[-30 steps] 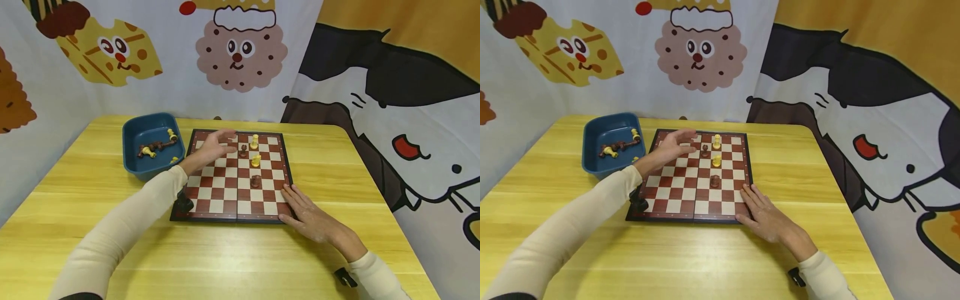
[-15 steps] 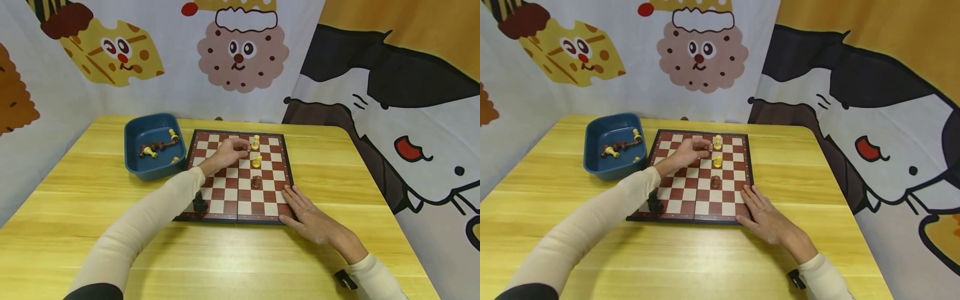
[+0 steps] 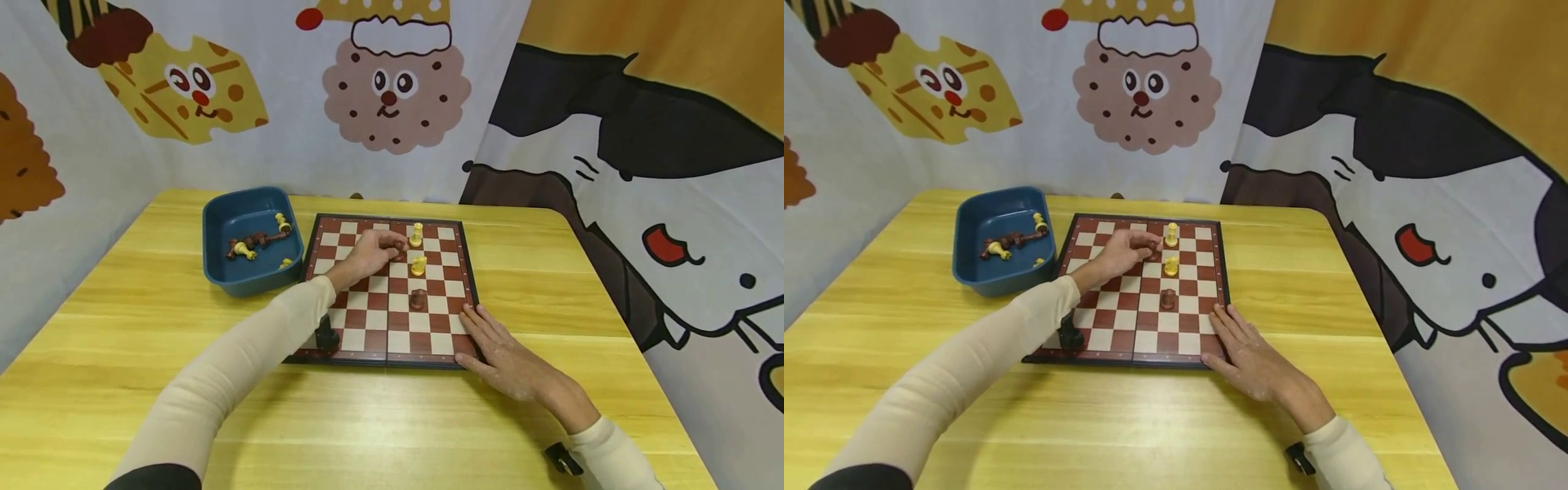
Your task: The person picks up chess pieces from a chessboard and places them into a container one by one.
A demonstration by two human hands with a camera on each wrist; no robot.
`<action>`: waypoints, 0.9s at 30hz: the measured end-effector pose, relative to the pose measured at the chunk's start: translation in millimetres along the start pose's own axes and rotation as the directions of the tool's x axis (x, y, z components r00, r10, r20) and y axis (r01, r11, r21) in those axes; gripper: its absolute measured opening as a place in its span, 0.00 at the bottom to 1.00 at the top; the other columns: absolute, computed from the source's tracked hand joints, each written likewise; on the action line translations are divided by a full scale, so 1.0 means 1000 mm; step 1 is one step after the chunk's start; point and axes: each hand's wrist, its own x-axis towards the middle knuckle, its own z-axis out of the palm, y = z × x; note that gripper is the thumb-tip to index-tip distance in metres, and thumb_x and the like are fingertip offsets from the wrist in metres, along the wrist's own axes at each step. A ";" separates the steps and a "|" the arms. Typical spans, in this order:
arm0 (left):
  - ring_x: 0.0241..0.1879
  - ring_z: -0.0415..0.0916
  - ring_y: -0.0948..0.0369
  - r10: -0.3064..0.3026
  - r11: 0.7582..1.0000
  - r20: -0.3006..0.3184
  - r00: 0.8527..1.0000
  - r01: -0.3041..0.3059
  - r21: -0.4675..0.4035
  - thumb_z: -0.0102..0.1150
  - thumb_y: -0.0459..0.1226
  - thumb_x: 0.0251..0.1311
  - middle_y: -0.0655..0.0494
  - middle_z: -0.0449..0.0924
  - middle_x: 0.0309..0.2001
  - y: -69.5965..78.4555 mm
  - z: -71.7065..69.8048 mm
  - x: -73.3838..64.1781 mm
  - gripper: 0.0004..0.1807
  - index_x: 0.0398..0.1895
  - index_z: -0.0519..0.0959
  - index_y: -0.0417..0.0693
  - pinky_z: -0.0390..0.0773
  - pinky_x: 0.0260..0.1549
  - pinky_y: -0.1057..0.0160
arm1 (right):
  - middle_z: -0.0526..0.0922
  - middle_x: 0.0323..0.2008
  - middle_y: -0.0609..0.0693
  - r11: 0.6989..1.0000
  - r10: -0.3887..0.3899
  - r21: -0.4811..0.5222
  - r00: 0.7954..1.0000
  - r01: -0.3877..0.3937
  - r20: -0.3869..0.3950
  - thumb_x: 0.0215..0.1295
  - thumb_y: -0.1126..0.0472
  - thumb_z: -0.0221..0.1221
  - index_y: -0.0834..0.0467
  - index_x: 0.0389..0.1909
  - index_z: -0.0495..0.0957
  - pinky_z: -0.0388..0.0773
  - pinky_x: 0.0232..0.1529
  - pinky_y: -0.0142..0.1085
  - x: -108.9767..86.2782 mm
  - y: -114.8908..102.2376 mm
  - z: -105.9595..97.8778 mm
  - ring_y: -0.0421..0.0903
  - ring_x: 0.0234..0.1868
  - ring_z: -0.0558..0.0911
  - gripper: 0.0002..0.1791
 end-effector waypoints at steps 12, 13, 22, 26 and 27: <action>0.49 0.82 0.55 0.024 1.000 -0.035 0.999 -0.023 0.006 0.54 0.23 0.71 0.44 0.85 0.50 0.000 0.001 -0.002 0.14 0.56 0.82 0.33 0.81 0.46 0.61 | 0.41 0.81 0.54 1.000 0.000 0.012 1.000 0.000 -0.005 0.80 0.38 0.46 0.61 0.82 0.46 0.47 0.73 0.59 0.000 0.000 0.003 0.58 0.80 0.38 0.43; 0.49 0.82 0.55 0.031 1.000 -0.042 0.999 -0.031 0.000 0.55 0.23 0.71 0.43 0.85 0.50 0.001 0.000 -0.002 0.14 0.56 0.82 0.33 0.81 0.46 0.60 | 0.41 0.81 0.54 1.000 0.000 0.010 1.000 0.000 -0.004 0.80 0.38 0.46 0.61 0.82 0.46 0.47 0.73 0.59 -0.001 0.000 0.003 0.58 0.80 0.38 0.43; 0.52 0.81 0.47 0.118 0.983 -0.089 0.989 -0.129 -0.133 0.56 0.22 0.70 0.34 0.82 0.53 0.012 -0.009 -0.002 0.14 0.56 0.82 0.32 0.80 0.53 0.53 | 0.41 0.81 0.55 1.000 -0.007 -0.016 1.000 0.007 0.003 0.80 0.38 0.44 0.62 0.81 0.46 0.46 0.74 0.58 0.001 -0.001 0.002 0.58 0.80 0.38 0.43; 0.50 0.82 0.53 0.117 0.987 -0.102 0.988 -0.127 -0.096 0.59 0.24 0.69 0.40 0.84 0.51 0.011 -0.011 -0.005 0.13 0.54 0.83 0.35 0.80 0.52 0.55 | 0.41 0.81 0.55 1.000 -0.004 -0.013 1.000 0.004 0.004 0.80 0.38 0.44 0.62 0.81 0.46 0.46 0.74 0.59 0.000 -0.001 0.002 0.59 0.80 0.38 0.43; 0.50 0.82 0.54 0.120 0.988 -0.104 0.987 -0.129 -0.085 0.59 0.24 0.69 0.41 0.84 0.51 0.011 -0.011 -0.005 0.13 0.54 0.83 0.36 0.81 0.52 0.55 | 0.41 0.81 0.55 1.000 -0.005 -0.012 1.000 0.005 0.004 0.80 0.38 0.44 0.62 0.81 0.46 0.46 0.74 0.59 0.000 -0.001 0.002 0.59 0.80 0.38 0.43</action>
